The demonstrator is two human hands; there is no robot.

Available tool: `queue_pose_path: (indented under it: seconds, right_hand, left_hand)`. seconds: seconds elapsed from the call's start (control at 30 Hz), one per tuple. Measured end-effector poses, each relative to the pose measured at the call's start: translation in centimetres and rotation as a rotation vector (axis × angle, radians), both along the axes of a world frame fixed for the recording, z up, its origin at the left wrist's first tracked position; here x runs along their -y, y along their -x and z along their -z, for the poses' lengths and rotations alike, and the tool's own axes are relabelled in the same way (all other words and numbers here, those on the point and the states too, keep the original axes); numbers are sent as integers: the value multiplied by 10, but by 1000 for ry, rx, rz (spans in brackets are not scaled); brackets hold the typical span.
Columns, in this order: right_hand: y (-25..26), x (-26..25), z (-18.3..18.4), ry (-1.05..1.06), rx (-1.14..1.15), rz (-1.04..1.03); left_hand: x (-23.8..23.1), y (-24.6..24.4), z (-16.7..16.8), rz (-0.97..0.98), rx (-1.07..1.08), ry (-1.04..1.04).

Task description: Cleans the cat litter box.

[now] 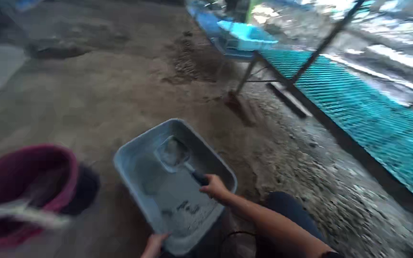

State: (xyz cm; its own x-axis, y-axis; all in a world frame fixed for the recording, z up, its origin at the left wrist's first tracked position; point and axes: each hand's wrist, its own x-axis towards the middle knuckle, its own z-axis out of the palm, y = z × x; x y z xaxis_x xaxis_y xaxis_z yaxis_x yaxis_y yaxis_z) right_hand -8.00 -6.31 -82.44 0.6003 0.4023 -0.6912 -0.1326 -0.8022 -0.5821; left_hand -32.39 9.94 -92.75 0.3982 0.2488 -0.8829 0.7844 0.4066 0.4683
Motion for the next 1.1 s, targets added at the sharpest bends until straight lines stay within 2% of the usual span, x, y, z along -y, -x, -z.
queue_pose_path:
  seconds: [0.1, 0.23, 0.43, 0.57, 0.7, 0.83, 0.93, 1.0, 1.1]
  right_hand:
    - [-3, -10, -3, 63, -7, -32]
    - [-6, -26, -18, 19, 20, -55]
    - [-8, -78, -91, -216, 25, -111]
    - [7, -139, -146, -279, 56, -314]
    - [39, -214, -174, -156, 291, -691]
    - [70, -265, -162, -51, 570, -975]
    - [77, -274, -150, -49, 699, -1052]
    - [71, -267, -145, -55, 708, -1002]
    - [46, -233, -132, -28, 641, -806]
  left_hand:
    - [-3, -4, -2, -75, -26, -56]
    - [-20, -15, -33, -74, 9, -145]
    - [-55, -43, -83, -153, 198, -168]
    - [-67, -59, -115, -306, 263, -40]
    - [-75, -71, -127, -446, 363, 154]
    - [-64, -73, -121, -467, 334, 194]
    - [-44, -71, -102, -415, 302, 128]
    - [-31, -64, -78, -332, 241, 43]
    - [-26, -50, -35, -118, 117, -15]
